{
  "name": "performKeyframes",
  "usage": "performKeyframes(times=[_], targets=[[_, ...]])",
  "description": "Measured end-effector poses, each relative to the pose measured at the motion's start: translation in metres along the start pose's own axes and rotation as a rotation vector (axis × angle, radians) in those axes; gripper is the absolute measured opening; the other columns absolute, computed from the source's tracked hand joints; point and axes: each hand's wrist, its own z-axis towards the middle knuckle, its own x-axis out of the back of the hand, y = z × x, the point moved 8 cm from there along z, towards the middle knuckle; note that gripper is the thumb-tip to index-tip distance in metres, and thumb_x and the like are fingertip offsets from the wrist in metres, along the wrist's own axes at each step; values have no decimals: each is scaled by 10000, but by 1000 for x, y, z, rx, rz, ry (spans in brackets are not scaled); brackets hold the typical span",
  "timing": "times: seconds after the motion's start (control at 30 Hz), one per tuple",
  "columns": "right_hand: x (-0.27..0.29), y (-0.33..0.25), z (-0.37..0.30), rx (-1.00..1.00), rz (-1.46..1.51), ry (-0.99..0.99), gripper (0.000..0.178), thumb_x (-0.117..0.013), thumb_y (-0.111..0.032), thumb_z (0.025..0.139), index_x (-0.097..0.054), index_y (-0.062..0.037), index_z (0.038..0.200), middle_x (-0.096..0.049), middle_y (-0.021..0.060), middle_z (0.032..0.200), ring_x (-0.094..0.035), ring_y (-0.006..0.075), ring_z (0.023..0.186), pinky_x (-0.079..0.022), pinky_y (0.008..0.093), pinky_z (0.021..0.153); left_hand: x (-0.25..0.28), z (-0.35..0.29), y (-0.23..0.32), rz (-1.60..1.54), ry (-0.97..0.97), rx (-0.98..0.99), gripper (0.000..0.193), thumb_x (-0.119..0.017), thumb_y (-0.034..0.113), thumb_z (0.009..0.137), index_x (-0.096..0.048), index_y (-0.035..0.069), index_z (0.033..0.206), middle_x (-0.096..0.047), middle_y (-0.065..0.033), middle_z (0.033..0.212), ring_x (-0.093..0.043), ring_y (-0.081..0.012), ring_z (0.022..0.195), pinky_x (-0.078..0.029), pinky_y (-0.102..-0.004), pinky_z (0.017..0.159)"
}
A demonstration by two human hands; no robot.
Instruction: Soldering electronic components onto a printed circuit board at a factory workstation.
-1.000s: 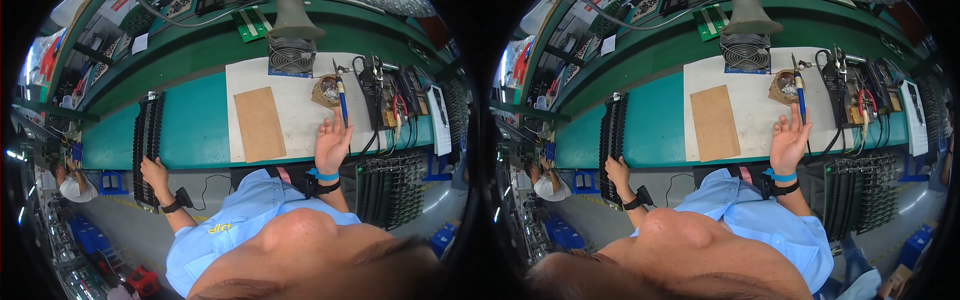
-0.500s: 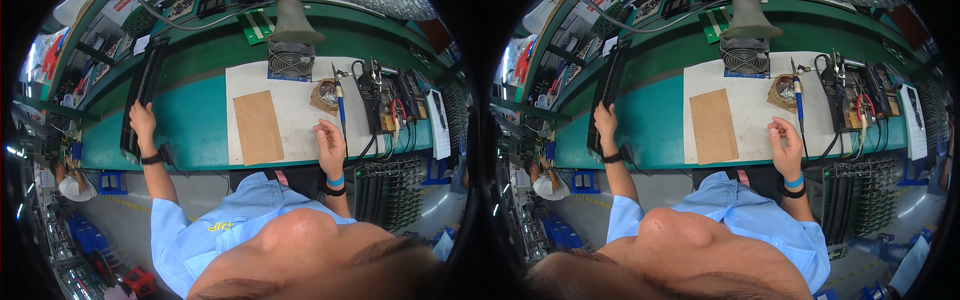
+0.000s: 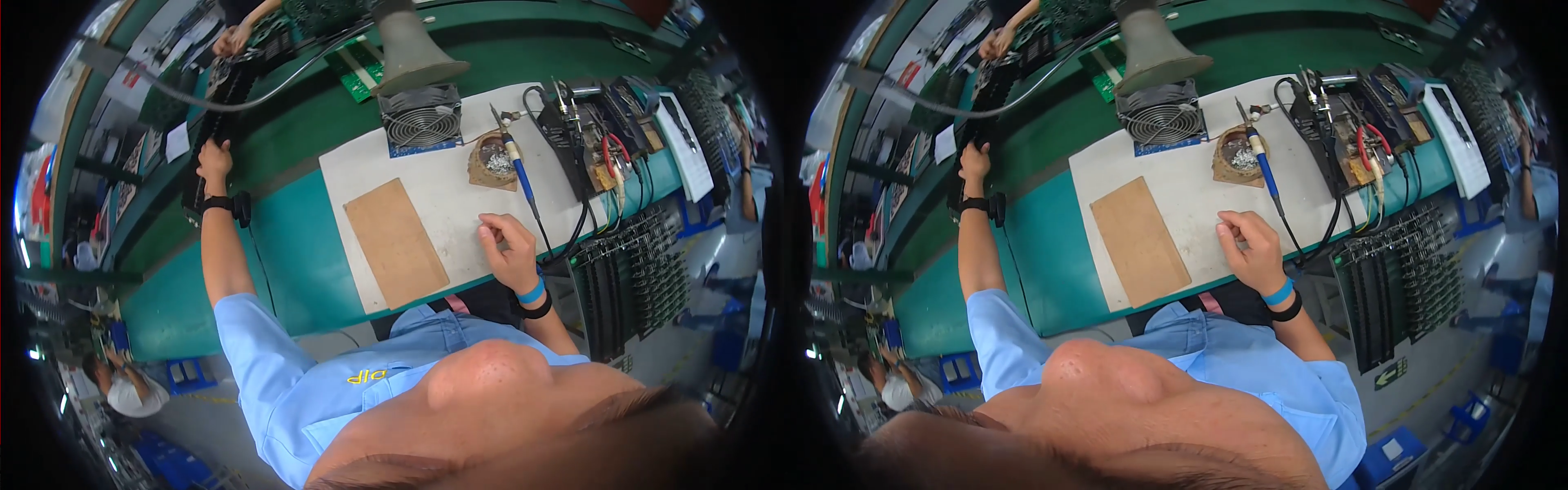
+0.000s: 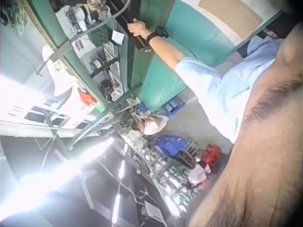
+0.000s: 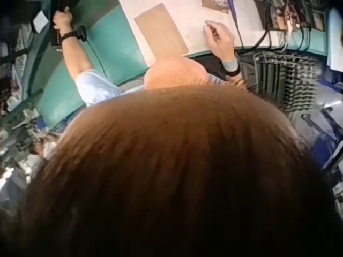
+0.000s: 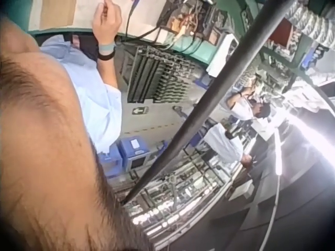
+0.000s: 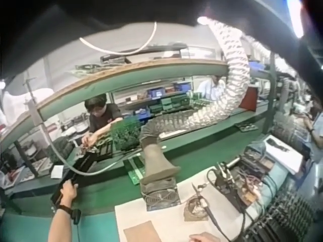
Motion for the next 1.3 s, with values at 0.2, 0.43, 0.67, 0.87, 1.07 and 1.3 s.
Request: performKeyframes(times=[0.2,0.43,0.67,0.87,1.07,1.3], targets=[[-8,-5,4,-15,-35,-4,131,-710,-26,917,-708,12,1042,-647,92,789,-588,146,640,-451,267,560,-70,55,-58,33,-19,68,557,-584,458,983,-515,155,1445,-544,-139,1453,-488,-407,1348,-392,-659,1020],[-7,-5,3,-49,-144,35,121,-723,-32,908,-715,4,1023,-623,76,764,-544,120,587,-402,243,514,-81,85,9,64,-169,95,539,-535,452,993,-508,147,1436,-481,-113,1529,-412,-383,1420,-337,-679,1052],[-10,-5,8,-54,-140,-2,112,-721,-28,902,-714,3,1009,-611,71,757,-518,119,571,-387,251,509,-91,102,2,73,-96,137,543,-564,435,973,-523,134,1423,-467,-117,1548,-370,-373,1453,-302,-691,1070],[-10,-7,8,-41,-168,-10,101,-717,-21,895,-712,4,992,-602,74,751,-507,131,563,-380,260,509,-77,111,96,158,283,-131,522,-618,440,936,-554,169,1378,-553,-111,1413,-514,-356,1305,-421,-621,996],[-11,-8,9,-34,-205,-23,64,-701,0,885,-700,13,947,-601,86,738,-521,162,571,-392,274,524,-104,96,278,-193,367,-840,423,-648,348,929,-584,218,1327,-605,-51,1288,-593,-303,1179,-559,-482,893],[-12,-11,11,5,-235,-20,36,-690,22,862,-683,20,897,-605,99,717,-549,204,591,-415,292,542,-118,109,345,-303,399,-775,341,-624,258,918,-628,172,1247,-653,-30,1182,-586,-306,1151,-561,-491,866]])
